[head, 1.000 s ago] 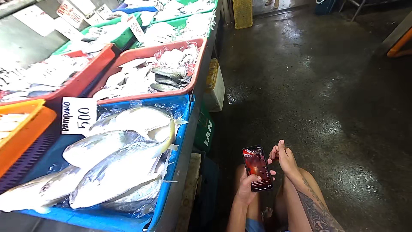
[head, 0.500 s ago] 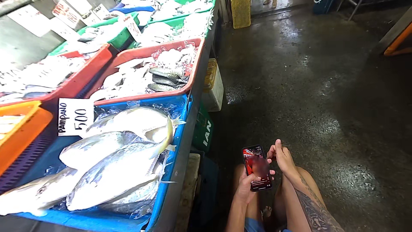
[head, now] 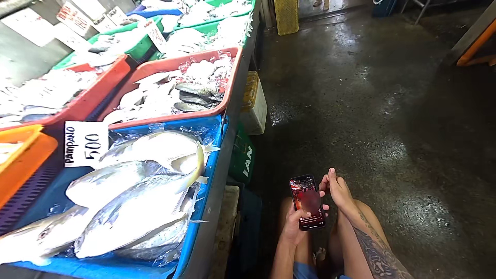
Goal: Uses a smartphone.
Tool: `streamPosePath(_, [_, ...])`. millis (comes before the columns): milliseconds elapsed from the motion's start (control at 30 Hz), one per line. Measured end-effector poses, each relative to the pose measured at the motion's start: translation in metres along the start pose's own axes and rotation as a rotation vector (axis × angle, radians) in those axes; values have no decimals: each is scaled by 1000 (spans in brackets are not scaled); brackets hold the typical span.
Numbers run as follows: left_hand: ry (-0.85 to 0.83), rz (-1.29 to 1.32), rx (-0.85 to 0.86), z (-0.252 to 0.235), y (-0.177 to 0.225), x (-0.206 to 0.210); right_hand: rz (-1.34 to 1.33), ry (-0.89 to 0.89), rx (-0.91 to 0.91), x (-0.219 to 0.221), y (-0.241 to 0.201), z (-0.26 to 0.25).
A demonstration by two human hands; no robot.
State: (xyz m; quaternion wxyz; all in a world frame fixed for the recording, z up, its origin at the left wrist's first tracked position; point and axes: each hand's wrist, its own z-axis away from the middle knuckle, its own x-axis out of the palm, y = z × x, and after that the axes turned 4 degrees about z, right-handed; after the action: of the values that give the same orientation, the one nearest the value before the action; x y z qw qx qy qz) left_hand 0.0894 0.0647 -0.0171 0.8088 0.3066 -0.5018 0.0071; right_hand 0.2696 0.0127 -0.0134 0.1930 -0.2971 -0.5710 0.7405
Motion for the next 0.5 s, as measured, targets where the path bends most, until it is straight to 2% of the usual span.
streamPosePath(300, [-126,62,-12,-2,1,-2,41,-2,18,0,1,0])
streamPosePath(500, [-141,78,-17,-3,1,-5,83,-11,10,0,2,0])
